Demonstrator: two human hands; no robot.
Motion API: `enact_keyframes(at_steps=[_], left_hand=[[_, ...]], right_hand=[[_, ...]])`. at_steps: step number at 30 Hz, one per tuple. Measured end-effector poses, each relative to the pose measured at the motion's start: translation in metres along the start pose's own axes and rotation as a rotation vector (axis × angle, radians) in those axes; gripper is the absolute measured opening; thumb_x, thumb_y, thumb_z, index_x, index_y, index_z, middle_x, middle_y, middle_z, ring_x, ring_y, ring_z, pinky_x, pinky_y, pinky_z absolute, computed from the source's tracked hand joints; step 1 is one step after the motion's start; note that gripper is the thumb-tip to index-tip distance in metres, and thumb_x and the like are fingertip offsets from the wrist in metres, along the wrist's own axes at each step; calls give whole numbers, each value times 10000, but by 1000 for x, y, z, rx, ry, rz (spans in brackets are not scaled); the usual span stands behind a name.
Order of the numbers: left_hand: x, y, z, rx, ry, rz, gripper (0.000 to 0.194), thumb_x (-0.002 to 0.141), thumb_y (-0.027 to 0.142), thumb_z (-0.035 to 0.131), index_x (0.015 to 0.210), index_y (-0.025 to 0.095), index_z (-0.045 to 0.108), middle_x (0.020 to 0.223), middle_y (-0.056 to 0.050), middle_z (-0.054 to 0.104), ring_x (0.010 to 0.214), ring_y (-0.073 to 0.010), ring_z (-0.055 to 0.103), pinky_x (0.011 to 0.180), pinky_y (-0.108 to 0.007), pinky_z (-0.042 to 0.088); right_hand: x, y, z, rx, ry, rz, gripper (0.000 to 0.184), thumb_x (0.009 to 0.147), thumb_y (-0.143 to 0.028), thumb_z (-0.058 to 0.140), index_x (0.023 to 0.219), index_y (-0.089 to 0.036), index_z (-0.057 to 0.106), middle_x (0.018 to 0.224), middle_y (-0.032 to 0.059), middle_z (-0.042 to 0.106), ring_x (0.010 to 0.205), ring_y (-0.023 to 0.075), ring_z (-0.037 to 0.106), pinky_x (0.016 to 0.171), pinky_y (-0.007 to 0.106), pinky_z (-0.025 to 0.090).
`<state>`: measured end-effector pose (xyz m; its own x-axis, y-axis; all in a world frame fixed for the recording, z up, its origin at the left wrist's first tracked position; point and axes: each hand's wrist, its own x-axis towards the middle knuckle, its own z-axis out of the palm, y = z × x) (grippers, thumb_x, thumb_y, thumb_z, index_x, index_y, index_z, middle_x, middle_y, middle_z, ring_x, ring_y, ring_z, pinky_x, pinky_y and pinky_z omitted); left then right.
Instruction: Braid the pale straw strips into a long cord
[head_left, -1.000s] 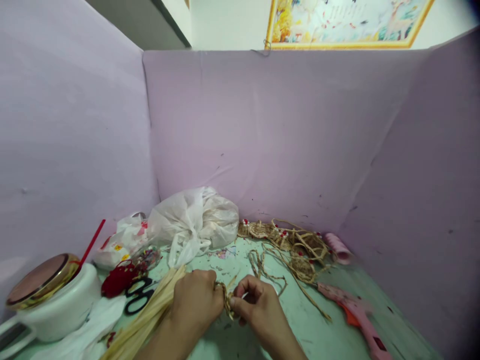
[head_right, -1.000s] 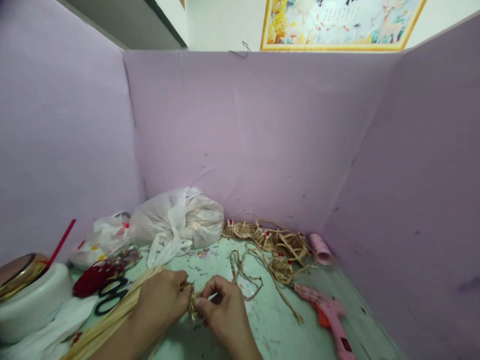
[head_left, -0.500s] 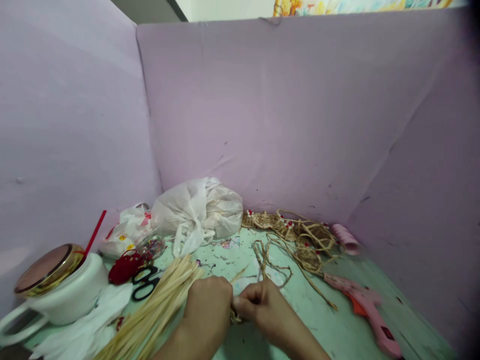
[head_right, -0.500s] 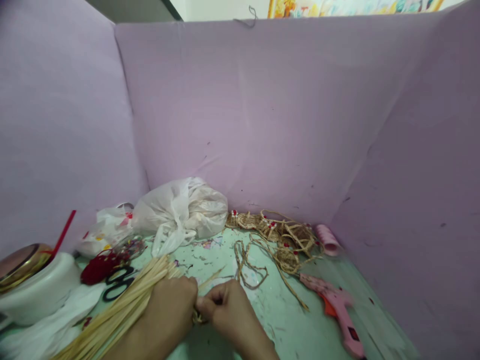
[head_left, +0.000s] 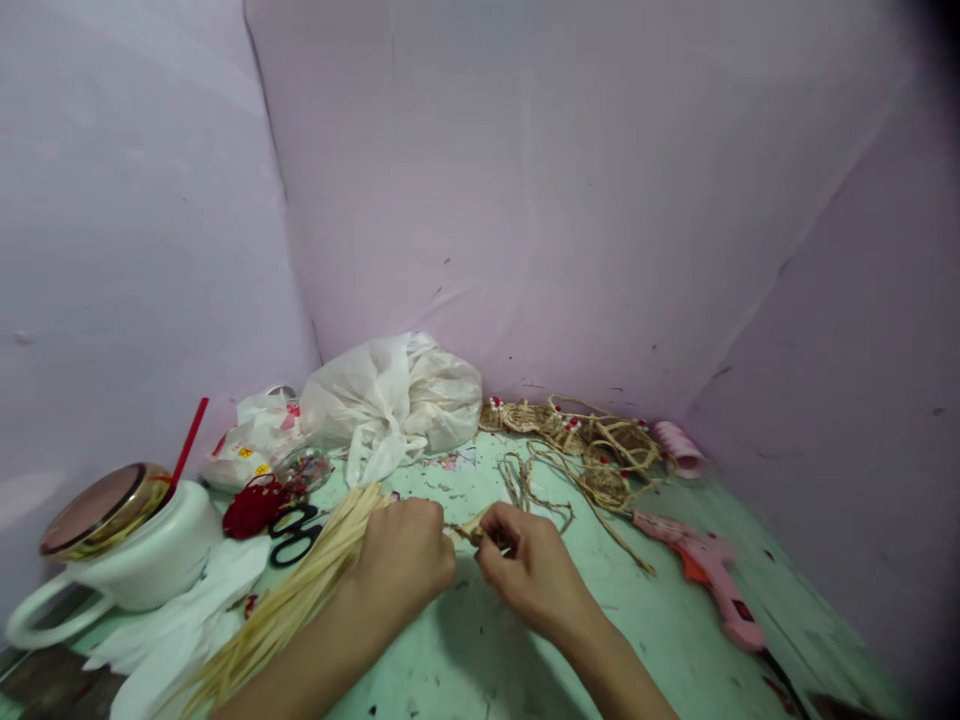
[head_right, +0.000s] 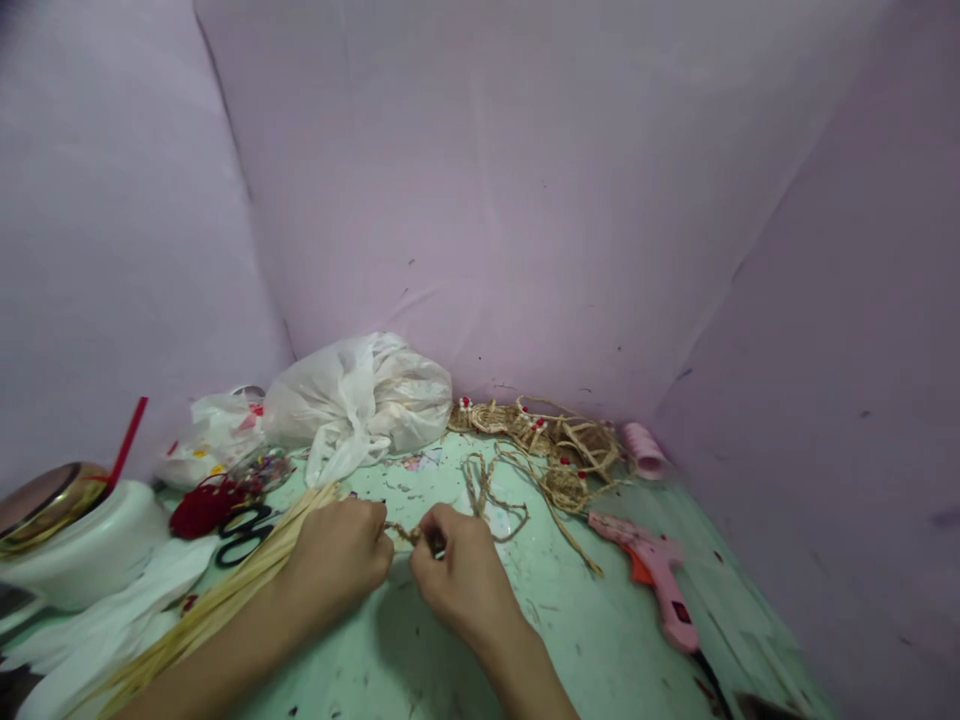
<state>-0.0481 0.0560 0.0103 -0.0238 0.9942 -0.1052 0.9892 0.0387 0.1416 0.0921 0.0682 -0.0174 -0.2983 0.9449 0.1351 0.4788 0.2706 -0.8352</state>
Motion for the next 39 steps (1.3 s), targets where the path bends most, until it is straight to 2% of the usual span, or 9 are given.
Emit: enact_keyframes(at_steps=[3, 6, 10, 13, 17, 24, 30, 34, 39], left_hand=[[-2, 2, -2, -89, 24, 116, 229, 647, 234, 415, 635, 152, 629, 610, -61, 591, 610, -168, 538, 562, -247, 343], [-5, 6, 2, -339, -114, 256, 137, 568, 195, 439, 499, 147, 548, 452, 27, 416, 475, -85, 388, 458, -201, 234], [-5, 10, 13, -606, -243, 275, 81, 520, 172, 428, 449, 147, 458, 433, 52, 309, 449, -63, 296, 421, -196, 173], [-2, 10, 19, -715, -272, 270, 77, 517, 173, 429, 445, 151, 442, 427, 54, 304, 447, -64, 279, 417, -198, 173], [1, 11, 26, -756, -233, 278, 75, 511, 165, 432, 444, 146, 460, 440, 52, 324, 465, -66, 296, 434, -193, 202], [8, 8, 36, -626, -98, 117, 140, 537, 175, 414, 474, 138, 534, 453, 28, 401, 488, -89, 379, 464, -197, 242], [8, 9, 38, -620, -54, 63, 131, 557, 183, 423, 431, 153, 442, 431, 42, 337, 466, -79, 341, 461, -203, 222], [7, 11, 41, -716, -66, 114, 141, 561, 185, 412, 424, 159, 400, 426, 44, 333, 457, -74, 330, 459, -205, 228], [8, 13, 41, -739, -50, 108, 137, 552, 181, 399, 417, 162, 382, 421, 42, 330, 462, -76, 325, 460, -207, 229]], right_hand=[[5, 15, -7, 15, 92, 12, 106, 703, -164, 417, 661, -170, 513, 536, -17, 503, 499, 98, 437, 458, 197, 295], [6, 25, -8, 46, 92, -11, 110, 712, -148, 399, 681, -175, 501, 539, -27, 474, 498, 93, 431, 459, 192, 301], [4, 26, -2, 103, 46, -64, 119, 704, -120, 385, 680, -179, 485, 557, -33, 459, 478, 83, 426, 451, 188, 313], [3, 26, 4, 221, 74, -17, 106, 707, -125, 383, 669, -177, 467, 596, -20, 500, 477, 84, 452, 449, 190, 341], [5, 28, 9, 374, 119, 94, 28, 710, -161, 417, 695, -184, 425, 661, 6, 558, 489, 90, 485, 427, 187, 370], [6, 20, -2, 514, -111, 208, 50, 666, -172, 418, 714, -177, 430, 657, -6, 544, 468, 84, 468, 380, 174, 346], [5, 19, -6, 199, 13, 9, 105, 672, -210, 528, 759, -166, 488, 687, -7, 505, 616, 109, 461, 545, 214, 382], [5, 23, -1, 159, 50, -26, 140, 715, -187, 483, 852, -167, 509, 846, 38, 524, 744, 139, 514, 623, 242, 420], [6, 21, 5, 145, 63, -55, 130, 745, -147, 427, 840, -168, 514, 819, 44, 566, 734, 144, 556, 678, 267, 427]])
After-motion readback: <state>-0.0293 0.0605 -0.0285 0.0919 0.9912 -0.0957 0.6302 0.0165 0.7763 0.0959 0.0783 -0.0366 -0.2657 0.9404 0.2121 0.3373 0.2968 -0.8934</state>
